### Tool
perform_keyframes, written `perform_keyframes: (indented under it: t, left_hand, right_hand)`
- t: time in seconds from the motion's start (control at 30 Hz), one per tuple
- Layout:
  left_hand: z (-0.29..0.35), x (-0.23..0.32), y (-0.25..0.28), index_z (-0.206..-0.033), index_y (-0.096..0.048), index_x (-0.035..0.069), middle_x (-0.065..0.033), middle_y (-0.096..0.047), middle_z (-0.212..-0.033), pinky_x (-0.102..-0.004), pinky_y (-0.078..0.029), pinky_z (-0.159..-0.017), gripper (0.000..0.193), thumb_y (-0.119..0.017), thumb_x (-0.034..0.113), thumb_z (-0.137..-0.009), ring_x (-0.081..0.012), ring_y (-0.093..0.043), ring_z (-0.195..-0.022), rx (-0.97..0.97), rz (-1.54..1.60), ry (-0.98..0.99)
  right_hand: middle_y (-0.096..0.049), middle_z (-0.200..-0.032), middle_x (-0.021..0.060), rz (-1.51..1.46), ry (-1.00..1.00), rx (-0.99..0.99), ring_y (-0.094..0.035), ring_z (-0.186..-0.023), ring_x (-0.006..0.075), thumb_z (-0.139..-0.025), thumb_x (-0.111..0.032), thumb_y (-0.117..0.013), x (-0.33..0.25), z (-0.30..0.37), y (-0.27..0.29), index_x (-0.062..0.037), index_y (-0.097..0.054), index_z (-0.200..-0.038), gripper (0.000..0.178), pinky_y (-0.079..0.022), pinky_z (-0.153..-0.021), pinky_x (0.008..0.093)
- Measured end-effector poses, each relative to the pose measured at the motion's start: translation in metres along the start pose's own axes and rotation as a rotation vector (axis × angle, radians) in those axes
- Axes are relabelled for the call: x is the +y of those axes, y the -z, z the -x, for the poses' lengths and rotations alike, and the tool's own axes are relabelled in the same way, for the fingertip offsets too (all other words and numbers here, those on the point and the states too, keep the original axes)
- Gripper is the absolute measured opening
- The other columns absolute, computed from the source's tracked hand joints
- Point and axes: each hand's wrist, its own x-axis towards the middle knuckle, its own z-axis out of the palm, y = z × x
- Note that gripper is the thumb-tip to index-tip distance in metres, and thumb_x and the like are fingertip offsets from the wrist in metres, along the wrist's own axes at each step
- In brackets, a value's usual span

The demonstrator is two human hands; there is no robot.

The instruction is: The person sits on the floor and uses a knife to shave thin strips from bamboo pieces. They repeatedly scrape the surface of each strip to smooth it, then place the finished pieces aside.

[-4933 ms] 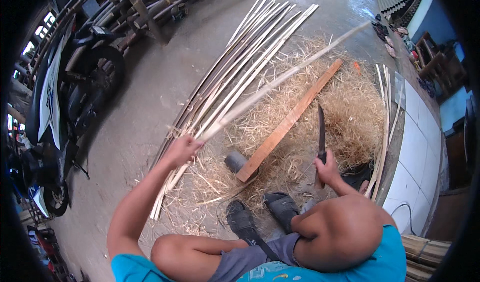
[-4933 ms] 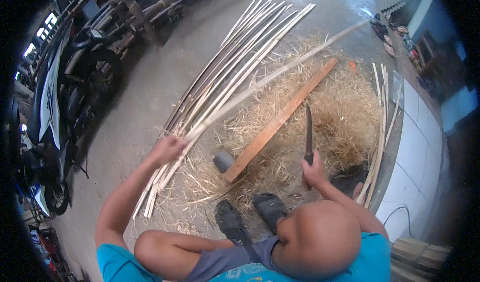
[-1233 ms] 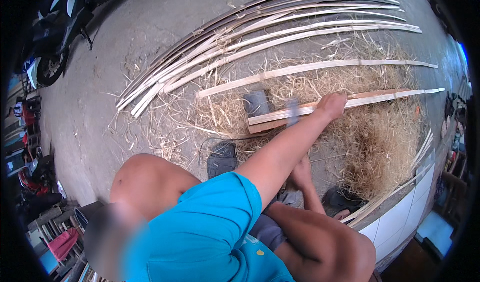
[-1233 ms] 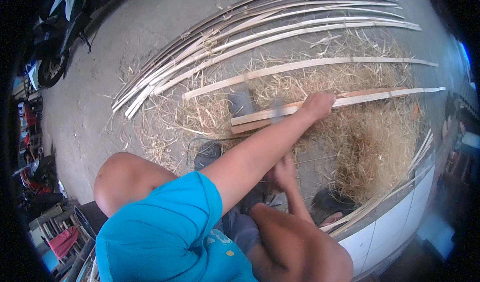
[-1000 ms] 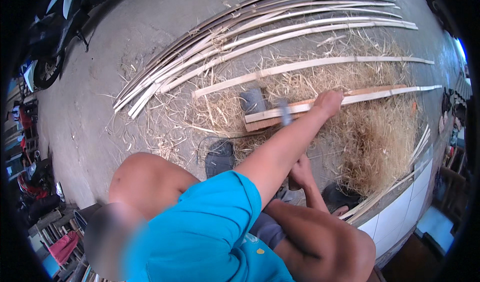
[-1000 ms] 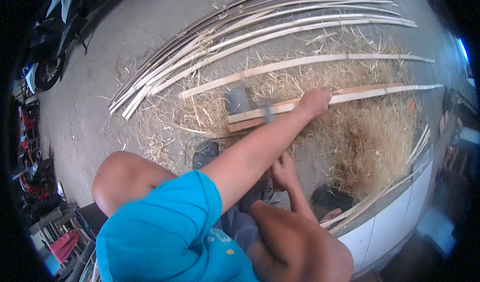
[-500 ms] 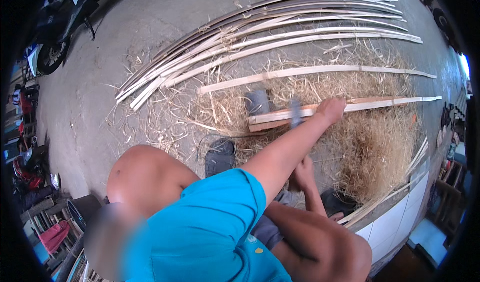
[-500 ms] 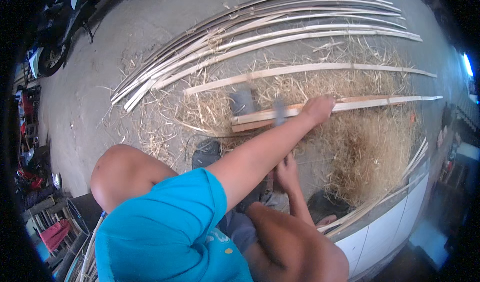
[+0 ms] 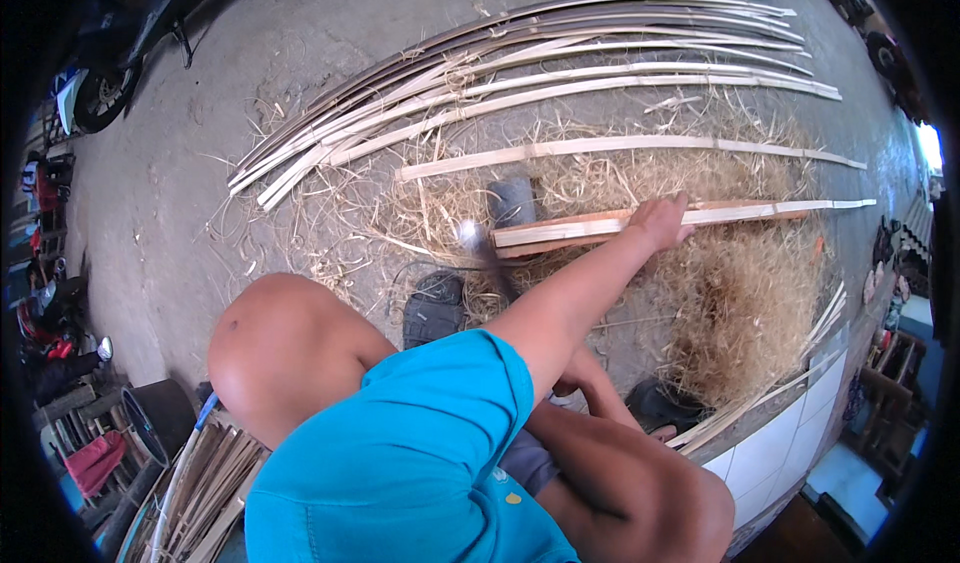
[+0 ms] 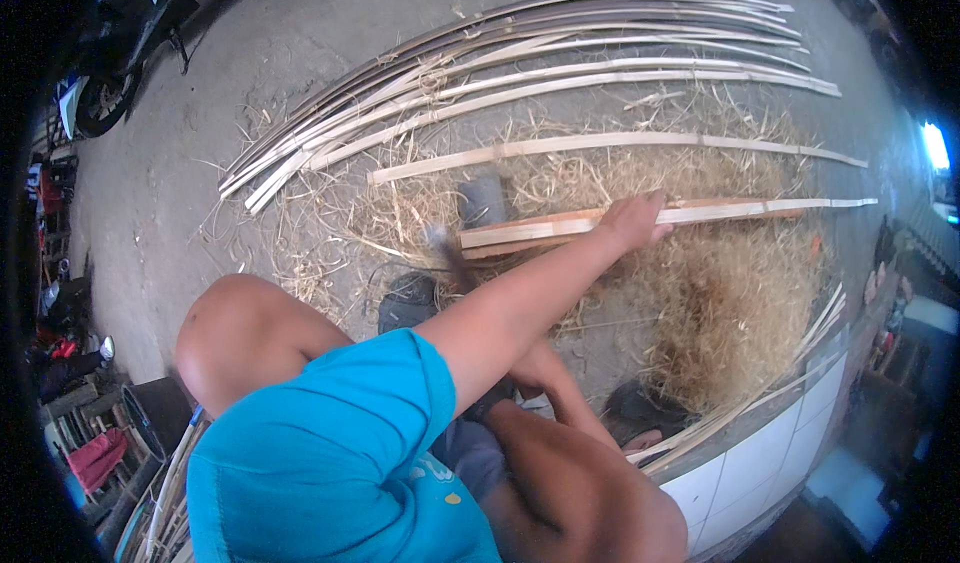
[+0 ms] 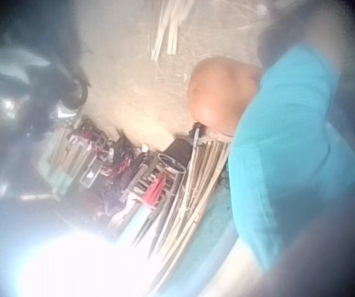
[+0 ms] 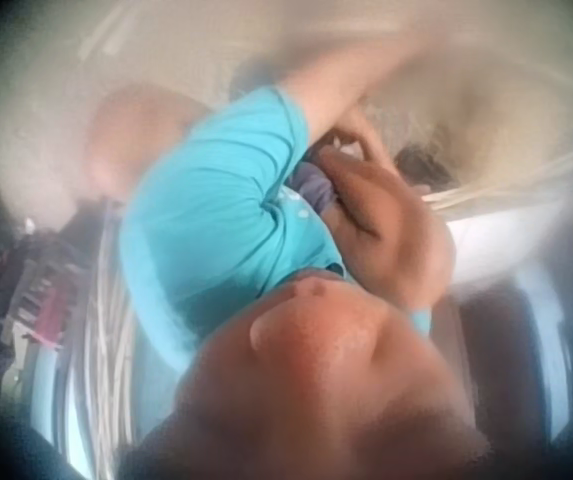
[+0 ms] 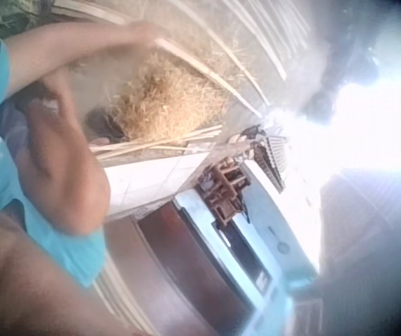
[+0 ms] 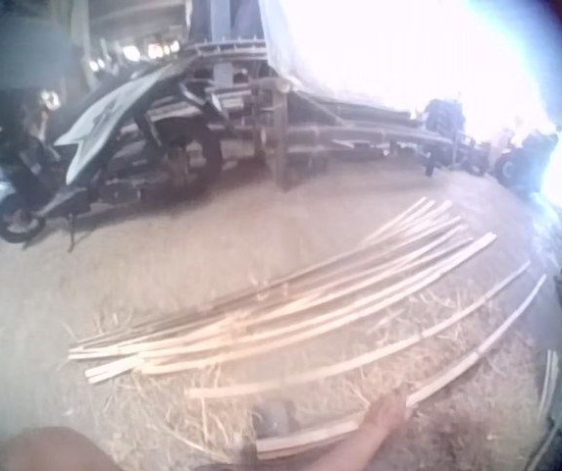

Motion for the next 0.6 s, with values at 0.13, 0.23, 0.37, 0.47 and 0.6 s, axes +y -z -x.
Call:
perform_keyframes:
  t: [0.13,0.23,0.37,0.47,0.6]
  left_hand:
    - [-0.010,-0.016,0.006,-0.112,-0.063,0.000,-0.0220,-0.070,-0.106,-0.0442,-0.056,-0.085,0.029,-0.059,0.017,-0.089,-0.0371,-0.069,-0.098,-0.067,-0.102,0.024]
    - [-0.014,-0.029,0.002,-0.107,-0.068,0.001,-0.0198,-0.070,-0.108,-0.0436,-0.057,-0.085,0.026,-0.057,0.016,-0.089,-0.0345,-0.070,-0.098,-0.047,-0.121,-0.029]
    - [-0.015,-0.026,0.004,-0.106,-0.070,0.004,-0.0160,-0.071,-0.110,-0.0433,-0.056,-0.086,0.024,-0.055,0.013,-0.089,-0.0338,-0.069,-0.099,-0.109,-0.130,-0.065]
    - [-0.009,-0.021,0.013,-0.106,-0.070,0.006,-0.0151,-0.071,-0.111,-0.0426,-0.055,-0.088,0.024,-0.054,0.012,-0.090,-0.0343,-0.068,-0.101,-0.141,-0.106,-0.023]
    - [-0.008,-0.022,0.012,-0.108,-0.069,0.004,-0.0166,-0.070,-0.110,-0.0424,-0.054,-0.091,0.025,-0.050,0.012,-0.093,-0.0344,-0.068,-0.102,-0.111,-0.110,-0.012]
  right_hand:
    - [-0.068,-0.092,0.0140,-0.485,-0.282,0.335,-0.066,-0.074,0.0212,-0.097,-0.022,-0.058,0.028,-0.023,0.027,0.0028,-0.057,-0.118,0.033,-0.054,-0.065,0.0349]
    - [-0.065,-0.084,0.0100,-0.618,-0.415,0.490,-0.060,-0.062,0.0138,-0.100,-0.022,-0.053,0.015,-0.022,0.038,0.0015,-0.057,-0.113,0.027,-0.050,-0.056,0.0307]
    - [-0.066,-0.081,0.0105,-0.287,-0.207,0.376,-0.062,-0.063,0.0159,-0.099,-0.023,-0.054,0.022,-0.015,-0.002,0.0022,-0.058,-0.111,0.028,-0.050,-0.057,0.0318]
    - [-0.068,-0.084,0.0136,-0.376,-0.395,0.196,-0.065,-0.073,0.0202,-0.097,-0.024,-0.057,0.013,-0.012,0.001,0.0038,-0.058,-0.115,0.032,-0.053,-0.068,0.0353]
    - [-0.069,-0.084,0.0140,-0.011,0.016,0.263,-0.066,-0.069,0.0196,-0.096,-0.024,-0.057,0.006,-0.010,-0.006,0.0045,-0.061,-0.109,0.032,-0.052,-0.063,0.0352]
